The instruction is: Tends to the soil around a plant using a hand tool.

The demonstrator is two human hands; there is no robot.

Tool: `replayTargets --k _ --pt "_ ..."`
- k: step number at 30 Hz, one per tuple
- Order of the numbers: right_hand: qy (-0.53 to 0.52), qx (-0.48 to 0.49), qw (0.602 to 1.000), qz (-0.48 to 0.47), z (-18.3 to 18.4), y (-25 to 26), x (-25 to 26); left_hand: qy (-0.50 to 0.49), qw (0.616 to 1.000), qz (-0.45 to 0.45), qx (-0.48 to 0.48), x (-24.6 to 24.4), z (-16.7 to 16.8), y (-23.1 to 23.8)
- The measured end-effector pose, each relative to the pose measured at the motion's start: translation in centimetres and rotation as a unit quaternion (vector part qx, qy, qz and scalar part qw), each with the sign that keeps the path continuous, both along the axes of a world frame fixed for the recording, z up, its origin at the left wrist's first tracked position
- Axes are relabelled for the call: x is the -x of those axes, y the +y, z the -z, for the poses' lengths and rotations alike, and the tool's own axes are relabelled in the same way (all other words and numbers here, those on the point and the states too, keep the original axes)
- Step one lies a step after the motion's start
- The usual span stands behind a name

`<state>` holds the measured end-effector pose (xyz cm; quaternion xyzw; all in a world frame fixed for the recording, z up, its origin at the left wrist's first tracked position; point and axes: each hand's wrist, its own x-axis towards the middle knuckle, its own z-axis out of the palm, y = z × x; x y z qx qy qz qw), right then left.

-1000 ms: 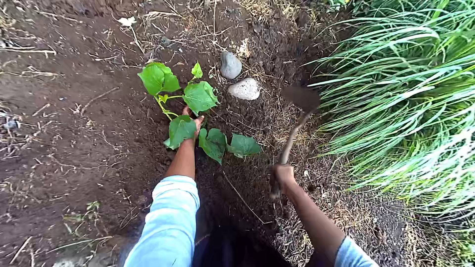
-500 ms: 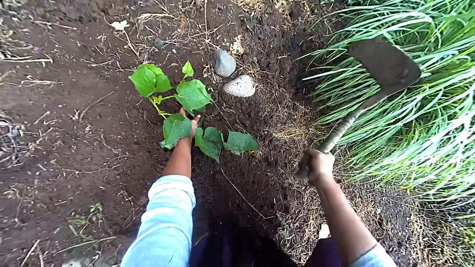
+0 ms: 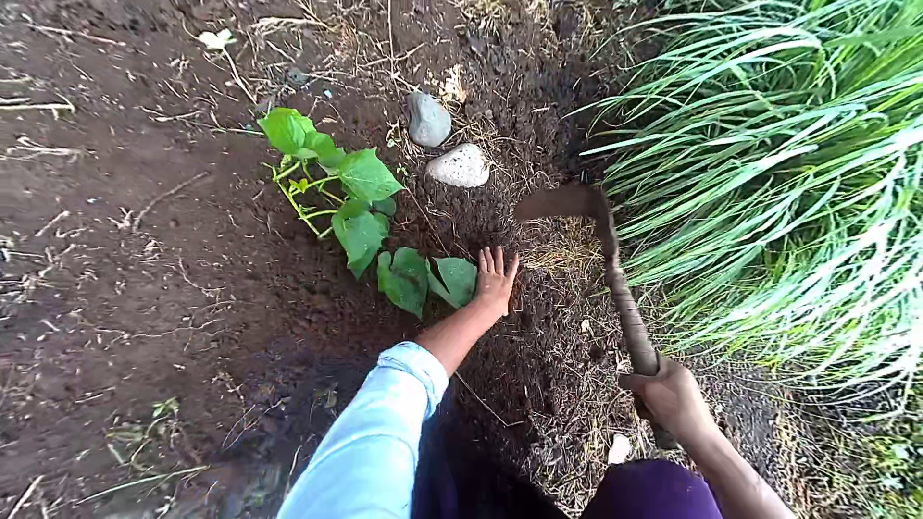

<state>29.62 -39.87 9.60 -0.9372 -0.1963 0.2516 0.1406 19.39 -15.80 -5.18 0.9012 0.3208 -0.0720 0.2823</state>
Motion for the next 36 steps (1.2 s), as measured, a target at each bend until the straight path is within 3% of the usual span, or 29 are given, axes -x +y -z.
replayTargets --k 3,6,8,10,13,14,15,16,19,21,23,26,28,32,36 --pt "-0.063 -0.208 0.973 0.08 -2.0 2.7 -0.2 0.105 0.994 0.021 -0.012 -0.5 2.4 1.4" --pt "-0.04 -0.35 0.92 0.17 2.5 7.8 1.1 0.171 0.981 0.052 -0.073 -1.3 1.0 1.4" --pt "0.049 -0.289 0.937 0.191 9.0 9.4 4.9 0.167 0.984 0.023 -0.049 -1.2 0.1 1.4" --pt "0.224 -0.161 0.943 0.186 12.9 9.1 9.8 0.129 0.99 -0.052 0.013 -0.7 -1.3 1.7" --pt "0.462 -0.143 0.844 0.23 10.0 9.8 12.3 0.05 0.981 -0.173 0.072 1.1 -3.8 4.4" --pt "0.522 -0.146 0.804 0.246 8.5 8.8 12.4 0.031 0.972 -0.207 0.103 1.9 -4.3 5.4" --pt "0.538 -0.143 0.792 0.249 7.3 7.4 12.6 0.016 0.963 -0.233 0.138 2.5 -4.7 6.0" --pt "0.512 -0.136 0.817 0.228 6.5 6.3 12.7 -0.001 0.951 -0.257 0.169 2.9 -5.2 6.6" --pt "0.298 -0.085 0.948 0.071 4.6 5.8 10.3 -0.062 0.92 -0.324 0.212 4.3 -7.5 8.4" --pt "0.162 -0.009 0.985 -0.056 2.3 6.3 7.3 -0.155 0.888 -0.385 0.198 5.7 -8.8 9.4" --pt "0.044 0.045 0.989 -0.132 0.4 6.6 4.7 -0.224 0.874 -0.41 0.137 7.2 -9.3 10.6" --pt "-0.067 0.056 0.985 -0.149 -0.4 6.9 2.0 -0.106 0.932 -0.343 0.059 9.6 -9.4 12.2" --pt "-0.073 0.044 0.988 -0.128 1.3 7.4 -0.2 -0.075 0.933 -0.348 0.054 9.9 -11.2 12.2" --pt "-0.016 0.153 0.982 -0.109 6.1 3.8 -5.7 -0.2 0.887 -0.395 0.13 8.0 -16.0 9.7" --pt "-0.02 0.256 0.961 -0.104 5.8 -8.5 -12.5 -0.337 0.824 -0.386 0.244 3.4 -18.6 5.3"
